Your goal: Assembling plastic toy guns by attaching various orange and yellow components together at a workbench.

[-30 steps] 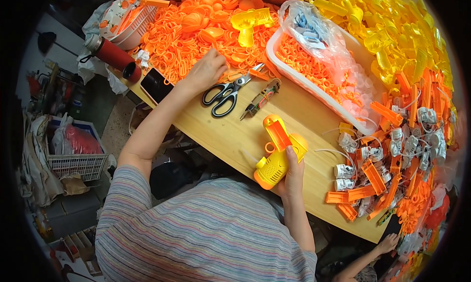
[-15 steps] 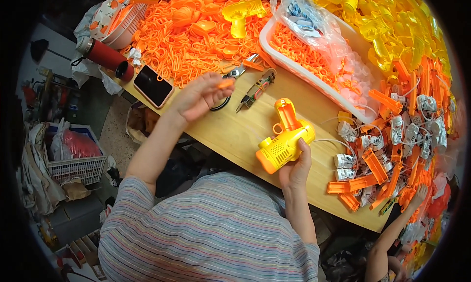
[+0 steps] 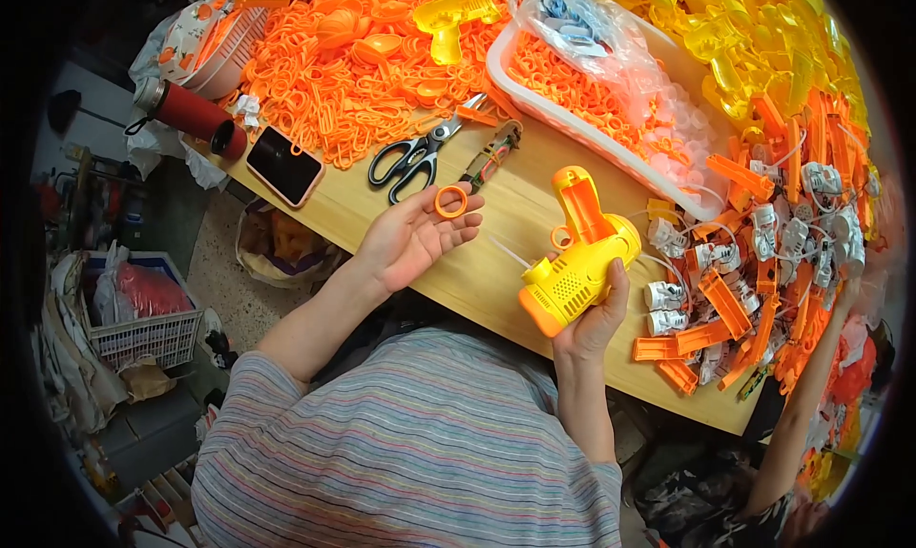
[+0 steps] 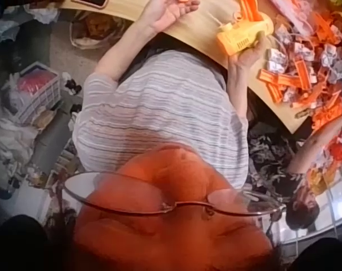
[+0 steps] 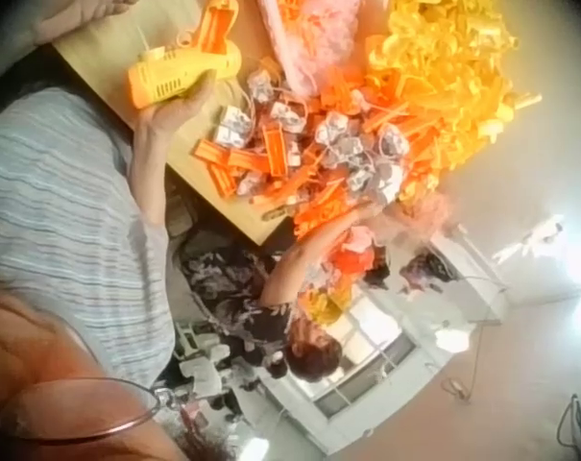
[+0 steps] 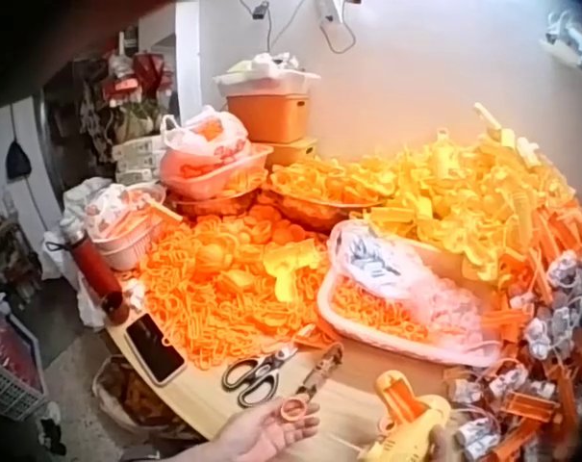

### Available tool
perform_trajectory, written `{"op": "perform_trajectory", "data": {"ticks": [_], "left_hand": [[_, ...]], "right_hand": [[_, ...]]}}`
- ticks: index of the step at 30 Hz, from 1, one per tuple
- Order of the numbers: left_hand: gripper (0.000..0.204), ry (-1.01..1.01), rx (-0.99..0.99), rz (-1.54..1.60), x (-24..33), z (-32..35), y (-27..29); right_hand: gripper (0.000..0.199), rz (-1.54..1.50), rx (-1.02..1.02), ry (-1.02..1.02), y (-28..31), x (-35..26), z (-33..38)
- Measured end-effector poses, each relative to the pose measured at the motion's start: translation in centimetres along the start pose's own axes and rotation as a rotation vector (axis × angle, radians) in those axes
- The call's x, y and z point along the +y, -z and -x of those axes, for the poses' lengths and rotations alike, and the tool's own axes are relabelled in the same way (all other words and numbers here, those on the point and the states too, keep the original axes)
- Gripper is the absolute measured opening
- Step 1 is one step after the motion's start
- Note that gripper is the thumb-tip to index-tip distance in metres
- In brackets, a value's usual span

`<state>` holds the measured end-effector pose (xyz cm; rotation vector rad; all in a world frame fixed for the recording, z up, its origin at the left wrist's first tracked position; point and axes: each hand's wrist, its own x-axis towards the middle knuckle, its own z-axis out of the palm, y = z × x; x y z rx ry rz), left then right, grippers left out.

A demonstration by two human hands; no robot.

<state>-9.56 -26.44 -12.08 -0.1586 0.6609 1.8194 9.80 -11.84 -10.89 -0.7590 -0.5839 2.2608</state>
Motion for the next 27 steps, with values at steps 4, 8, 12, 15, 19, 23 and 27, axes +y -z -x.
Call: {"op": "perform_trajectory", "data": {"ticks": [4, 8, 12, 15, 19, 23, 27], "left_hand": [[0.033, -0.108, -0.038, -0.148, -1.0, 0.1, -0.1], [0.036, -0.168, -0.011, -0.181, -2.5, 0.3, -1.3], [0.046, -0.162, -0.056, -0.15, -3.7, 0.2, -1.2], [0.045, -0.169, -0.055, -0.157, -3.8, 0.2, -1.6], [0.044, -0.241, -0.075, -0.096, -3.4, -0.4, -1.5], [0.039, -0.189, -0.066, -0.139, -3.5, -0.7, -1.0], [0.04, -0.17, -0.09, -0.123, -3.7, -0.6, -0.9]], "right_hand": [[0.055, 0.004, -0.044, 0.001, -0.9, 0.2, 0.0], [0.056, 0.006, -0.077, 0.009, -0.9, 0.7, -0.3], [0.057, 0.06, -0.035, 0.039, -1.3, 0.9, -0.4], [0.057, 0.085, -0.056, 0.031, -1.3, 1.1, -0.6], [0.056, 0.064, -0.071, 0.017, -1.4, 1.2, -0.6], [0.055, 0.074, -0.051, 0.015, -1.6, 1.2, -0.6], [0.055, 0.084, -0.05, 0.027, -1.7, 1.2, -0.6]]}}
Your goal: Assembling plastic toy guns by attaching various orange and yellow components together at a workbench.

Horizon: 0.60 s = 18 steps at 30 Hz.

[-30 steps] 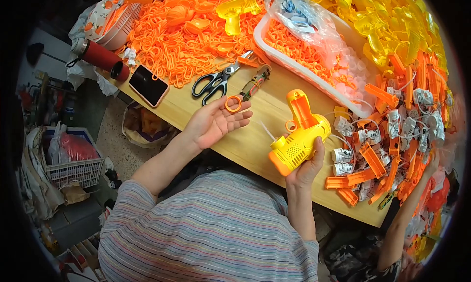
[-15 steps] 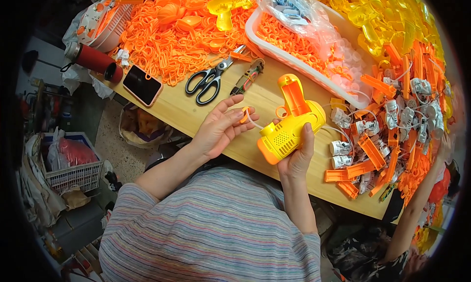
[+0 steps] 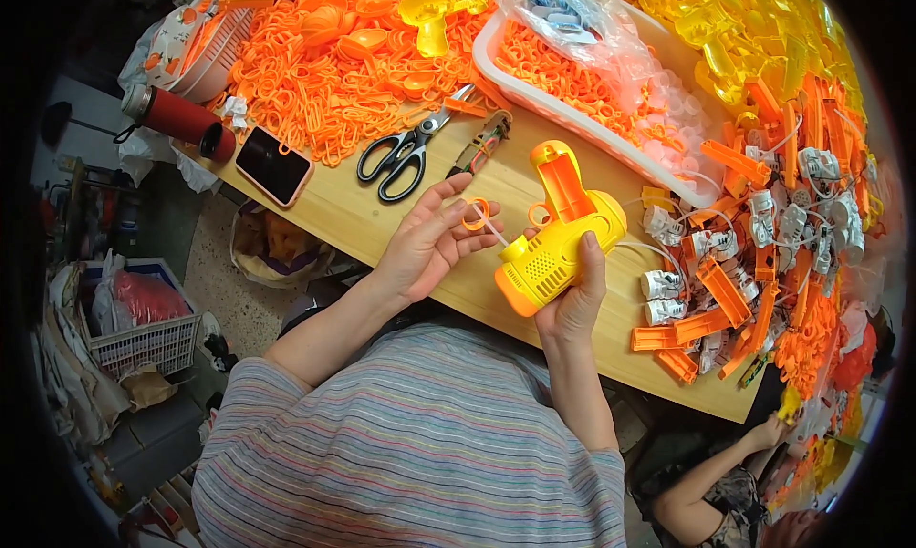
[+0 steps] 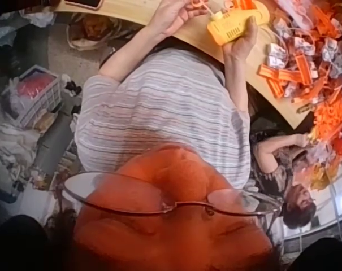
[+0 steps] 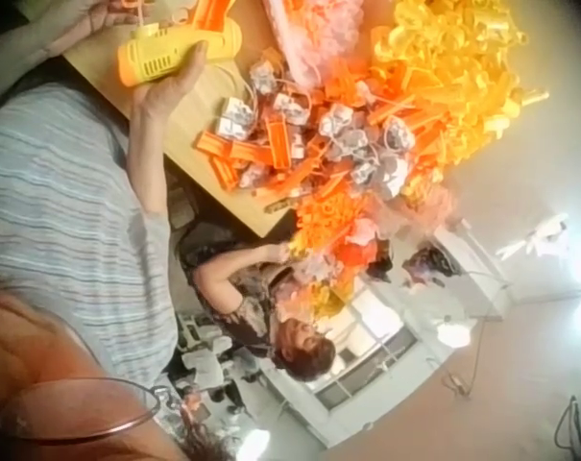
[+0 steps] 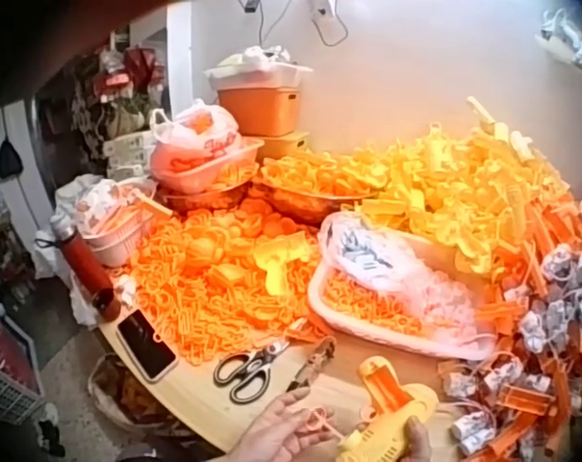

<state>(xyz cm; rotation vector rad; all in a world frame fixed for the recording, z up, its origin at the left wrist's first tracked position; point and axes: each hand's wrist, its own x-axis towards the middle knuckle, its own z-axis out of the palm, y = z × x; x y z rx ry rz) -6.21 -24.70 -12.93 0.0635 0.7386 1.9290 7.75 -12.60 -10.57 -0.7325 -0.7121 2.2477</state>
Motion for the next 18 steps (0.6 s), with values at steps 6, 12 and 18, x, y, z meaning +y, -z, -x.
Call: {"op": "perform_trajectory", "data": {"ticks": [6, 12, 18], "left_hand": [[0.05, -0.044, -0.061, -0.213, -0.8, 0.7, -0.7], [0.05, -0.052, -0.107, -0.359, -1.5, 0.6, -1.5], [0.063, -0.47, -0.181, -0.723, -3.8, 2.4, -1.7]], "right_hand": [[0.055, -0.014, -0.063, -0.027, -0.3, 0.3, 0.0], [0.054, 0.097, -0.075, 0.022, -0.8, 0.6, -0.2], [0.051, 0.003, -0.076, 0.03, -1.2, 1.0, -1.0]]}}
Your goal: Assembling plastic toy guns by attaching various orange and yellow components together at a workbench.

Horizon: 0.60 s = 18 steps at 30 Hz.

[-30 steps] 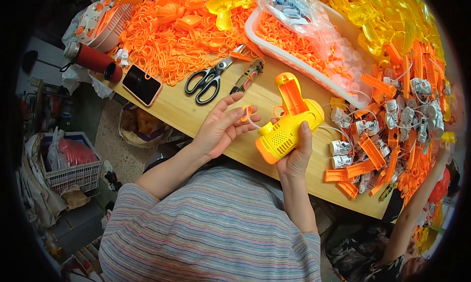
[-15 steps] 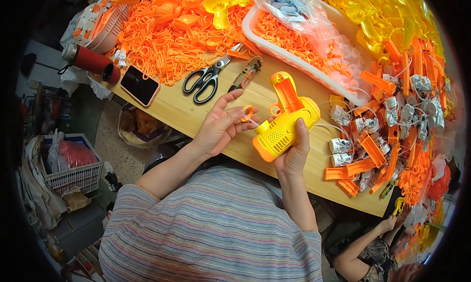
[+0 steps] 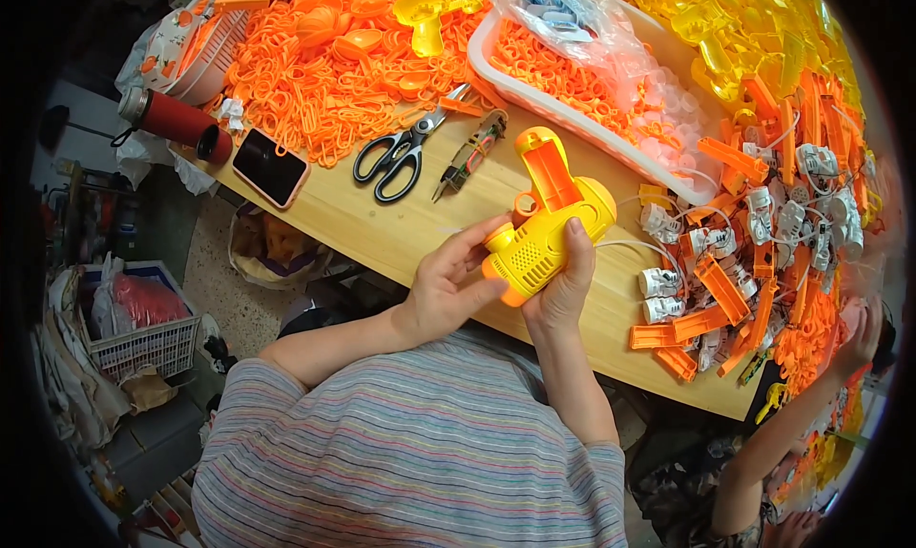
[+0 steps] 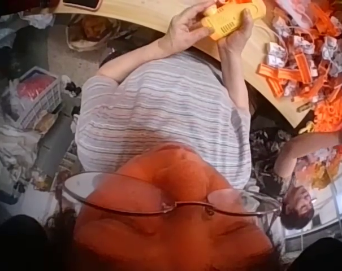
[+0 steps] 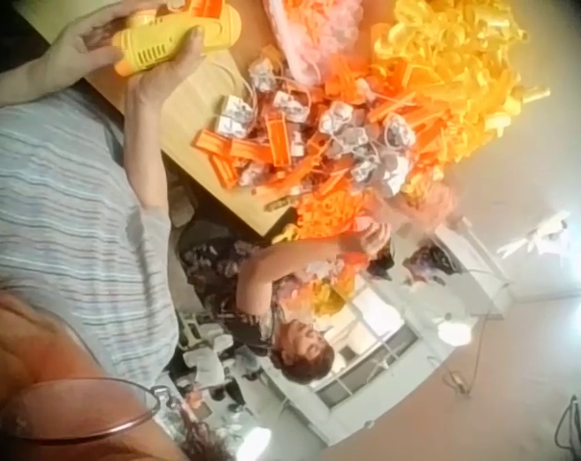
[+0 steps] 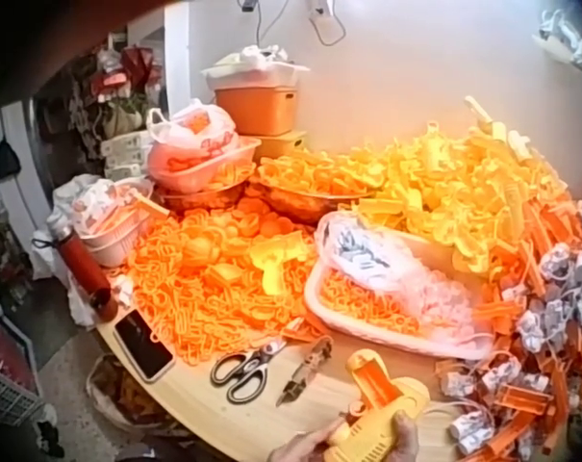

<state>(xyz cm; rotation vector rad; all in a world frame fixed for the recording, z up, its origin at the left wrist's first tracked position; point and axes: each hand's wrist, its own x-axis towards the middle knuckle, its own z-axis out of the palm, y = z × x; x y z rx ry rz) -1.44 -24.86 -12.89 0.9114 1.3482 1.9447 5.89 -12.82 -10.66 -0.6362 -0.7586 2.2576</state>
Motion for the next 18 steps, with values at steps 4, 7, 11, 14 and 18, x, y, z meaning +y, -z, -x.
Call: {"op": "perform_trajectory", "data": {"ticks": [4, 7, 11, 14, 18], "left_hand": [[0.077, 0.009, -0.036, -0.053, 0.2, -0.3, 0.0], [0.085, 0.011, -0.034, 0.017, -0.3, 0.1, -1.2], [0.088, -0.069, -0.022, -0.043, -0.4, -0.4, -1.8], [0.088, -0.218, 0.022, -0.161, -0.5, -0.8, -2.2], [0.089, -0.279, 0.07, -0.198, -0.3, -1.3, -2.9]], "right_hand": [[0.05, 0.05, 0.012, 0.041, 0.1, 0.5, -0.4], [0.05, 0.101, 0.014, 0.065, 0.2, 0.5, -0.5], [0.045, 0.113, 0.044, 0.12, -0.8, -0.3, -0.6], [0.042, 0.14, 0.053, 0.192, -2.1, -0.7, -0.6], [0.044, 0.169, 0.016, 0.212, -2.0, -1.1, -0.7]]}}
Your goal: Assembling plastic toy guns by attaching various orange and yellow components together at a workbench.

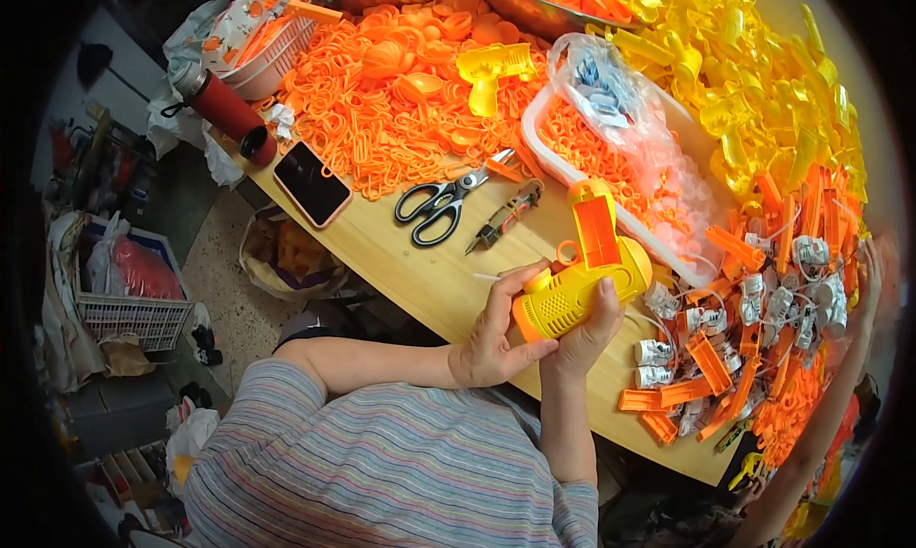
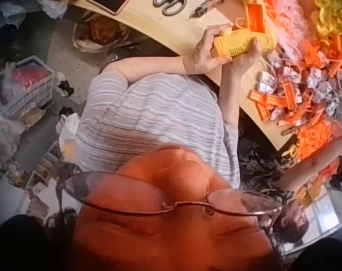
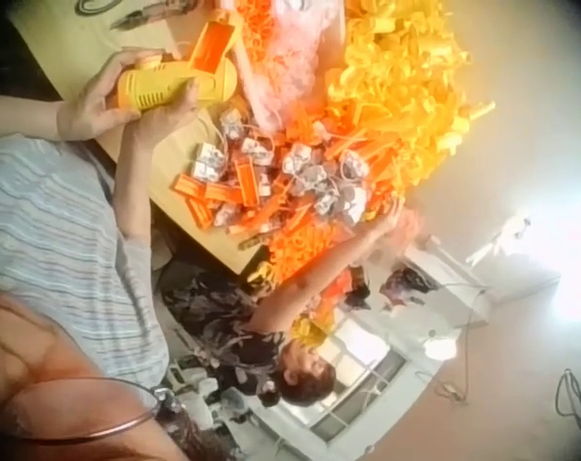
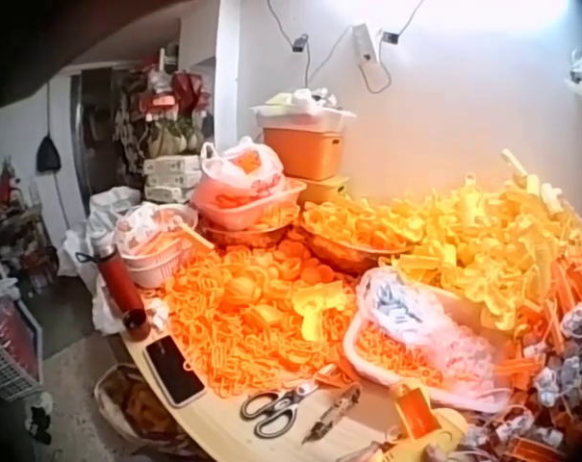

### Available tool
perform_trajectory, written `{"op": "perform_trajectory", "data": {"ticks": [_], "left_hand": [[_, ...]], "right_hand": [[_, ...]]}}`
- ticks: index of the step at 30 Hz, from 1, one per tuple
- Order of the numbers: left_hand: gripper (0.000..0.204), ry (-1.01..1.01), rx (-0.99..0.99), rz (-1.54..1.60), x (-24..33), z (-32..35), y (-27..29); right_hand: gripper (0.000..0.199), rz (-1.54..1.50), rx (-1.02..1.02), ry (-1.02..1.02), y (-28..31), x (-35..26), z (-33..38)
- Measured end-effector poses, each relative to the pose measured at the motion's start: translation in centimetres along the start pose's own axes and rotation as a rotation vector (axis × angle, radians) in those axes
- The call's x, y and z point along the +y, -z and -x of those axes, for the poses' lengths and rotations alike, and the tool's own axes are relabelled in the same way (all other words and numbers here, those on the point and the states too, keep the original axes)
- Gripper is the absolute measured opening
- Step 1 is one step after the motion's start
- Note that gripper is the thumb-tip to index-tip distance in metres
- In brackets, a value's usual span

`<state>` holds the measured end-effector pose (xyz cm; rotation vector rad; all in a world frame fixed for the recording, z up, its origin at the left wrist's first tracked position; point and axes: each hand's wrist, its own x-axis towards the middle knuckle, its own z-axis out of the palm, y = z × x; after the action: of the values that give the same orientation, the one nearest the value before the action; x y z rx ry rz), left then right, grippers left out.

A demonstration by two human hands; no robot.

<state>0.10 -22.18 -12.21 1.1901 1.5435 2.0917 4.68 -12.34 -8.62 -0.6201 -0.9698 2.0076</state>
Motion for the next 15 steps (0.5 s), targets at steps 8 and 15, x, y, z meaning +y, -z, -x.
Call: {"op": "perform_trajectory", "data": {"ticks": [8, 15], "left_hand": [[0.078, 0.012, -0.262, -0.078, -0.3, -2.0, 3.2], [0.014, -0.118, -0.012, -0.733, -4.1, -9.7, 11.9]], "right_hand": [[0.047, -0.134, 0.008, -0.07, 0.9, -0.2, -0.2], [0.049, -0.142, 0.069, -0.295, 4.0, 1.1, 1.3]]}}
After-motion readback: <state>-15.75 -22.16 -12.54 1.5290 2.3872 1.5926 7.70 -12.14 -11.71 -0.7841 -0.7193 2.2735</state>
